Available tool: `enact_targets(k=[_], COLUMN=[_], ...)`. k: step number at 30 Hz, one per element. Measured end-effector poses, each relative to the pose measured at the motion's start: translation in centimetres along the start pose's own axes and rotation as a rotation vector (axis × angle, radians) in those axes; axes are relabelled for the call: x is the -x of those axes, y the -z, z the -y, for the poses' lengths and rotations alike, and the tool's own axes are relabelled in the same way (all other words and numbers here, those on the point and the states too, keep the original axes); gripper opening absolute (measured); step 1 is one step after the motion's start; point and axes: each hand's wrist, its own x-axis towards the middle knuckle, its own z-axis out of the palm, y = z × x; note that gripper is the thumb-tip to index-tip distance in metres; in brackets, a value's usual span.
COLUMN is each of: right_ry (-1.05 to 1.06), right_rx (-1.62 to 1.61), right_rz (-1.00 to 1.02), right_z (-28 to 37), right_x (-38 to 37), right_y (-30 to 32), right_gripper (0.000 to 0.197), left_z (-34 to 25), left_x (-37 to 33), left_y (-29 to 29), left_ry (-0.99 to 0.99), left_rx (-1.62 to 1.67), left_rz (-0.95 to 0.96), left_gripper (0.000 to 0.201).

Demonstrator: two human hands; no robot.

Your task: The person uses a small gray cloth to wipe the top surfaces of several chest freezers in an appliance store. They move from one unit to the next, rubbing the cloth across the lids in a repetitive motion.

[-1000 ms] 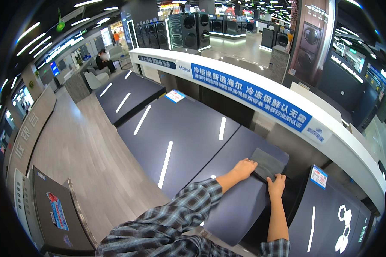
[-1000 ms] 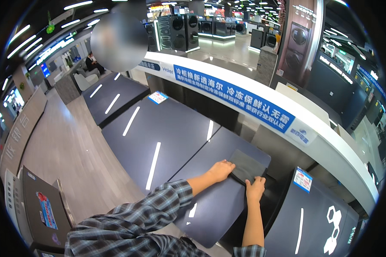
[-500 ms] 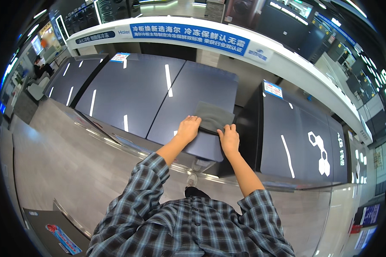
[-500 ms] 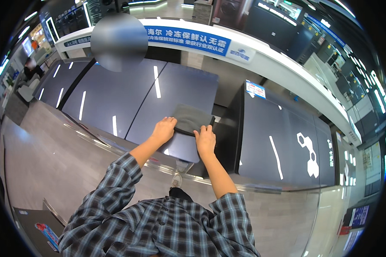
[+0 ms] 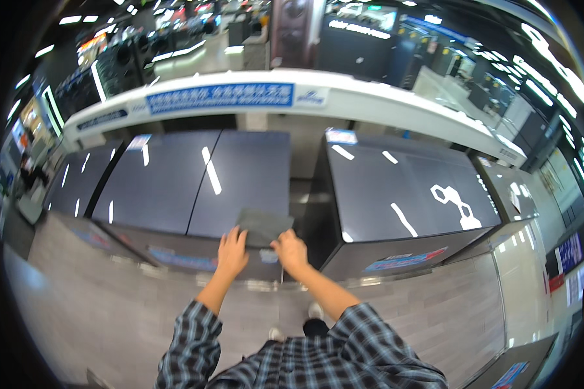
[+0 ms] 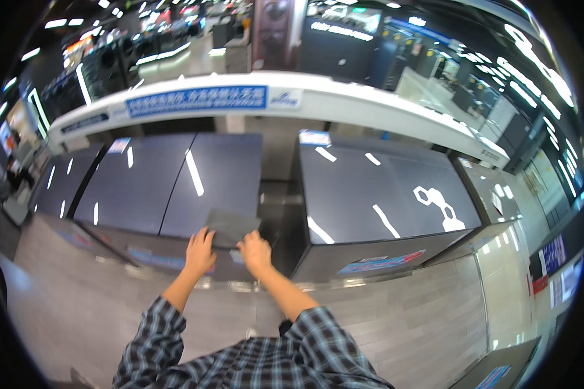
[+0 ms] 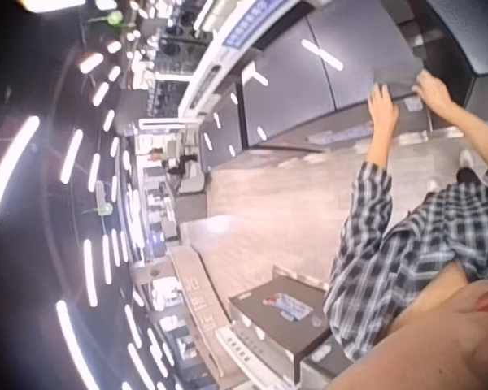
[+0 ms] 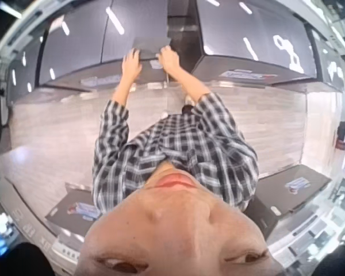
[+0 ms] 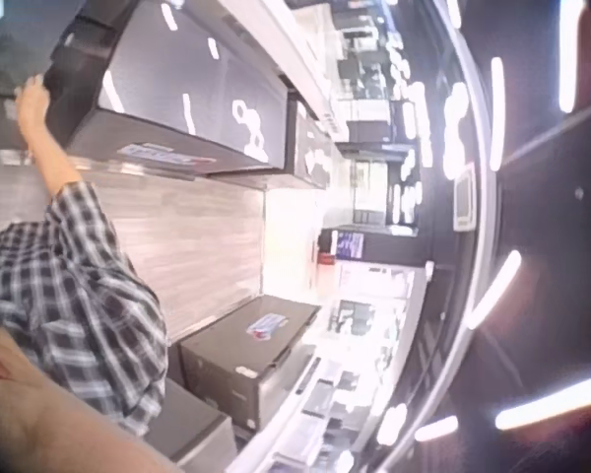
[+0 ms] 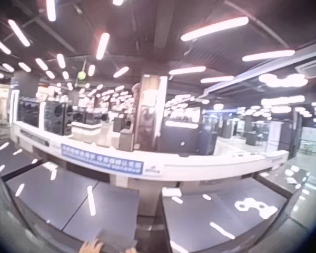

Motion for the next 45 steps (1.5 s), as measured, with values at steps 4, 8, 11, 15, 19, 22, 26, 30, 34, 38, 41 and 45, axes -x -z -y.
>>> enact_targets(k=[4, 8, 11, 15, 19, 22, 26, 30, 34, 38, 41, 45], right_ry=[-0.090, -0.146, -0.126, -0.052, -0.036, 0.058, 0.092, 0.112, 0.132, 0.179, 0.211, 0.322], right_rx=[-0.207, -0.407, -0.441, -0.465, -0.511, -0.485, -0.212, -0.048, -0.020, 0.102, 0.076, -0.003], right_rz=[0.112, 0.060, -0.025, -0.204, -0.267, -0.376, -0.220, -0.019, 0.054, 0.093, 0.008, 0.012], right_z=[-1.5, -6.8, -11.6, -18.8, -23.7, -26.9, -32.6, -35.7, -34.7, -35.5, -34.9, -31.6], right_x=[0.4, 1.0, 1.1, 0.9, 0.9, 1.1, 2.1, 3.9, 4.7, 5.0, 5.4, 5.9], right_y=[1.1, 3.3, 6.9, 13.8, 20.5, 23.3, 22.5, 20.5, 21.1, 20.9, 19.6, 18.1], right_gripper=[0.034, 0.039, 0.038, 0.037, 0.029, 0.026, 0.025, 0.031, 0.048, 0.054, 0.048, 0.039], left_z=[-2.0, -7.7, -13.7, -23.6, -30.6, -33.9, -34.8, -35.1, -35.4, -36.0, -36.0, -32.4], left_x=[-1.1, -3.6, -6.2, -10.3, -13.1, -13.7, -11.9, -9.2, -8.9, -9.1, -8.3, -5.2], left_y=[-0.5, -1.2, -1.5, -1.8, -3.3, -5.0, -9.9, -13.7, -14.4, -13.4, -12.1, -11.5], left_ry=[0.105, 0.118, 0.098, 0.007, -0.129, -0.178, -0.157, -0.097, -0.056, -0.079, -0.094, -0.044], left_rx=[-0.104, 0.092, 0.244, 0.414, 0.464, 0.429, 0.237, 0.109, 0.034, 0.046, 0.033, 0.066], left_rz=[-0.043, -0.206, -0.296, -0.399, -0.486, -0.495, -0.169, -0.066, -0.092, -0.118, -0.158, -0.269], left_gripper=[0.070, 0.058, 0.054, 0.049, 0.050, 0.052, 0.054, 0.058, 0.057, 0.057, 0.055, 0.042])
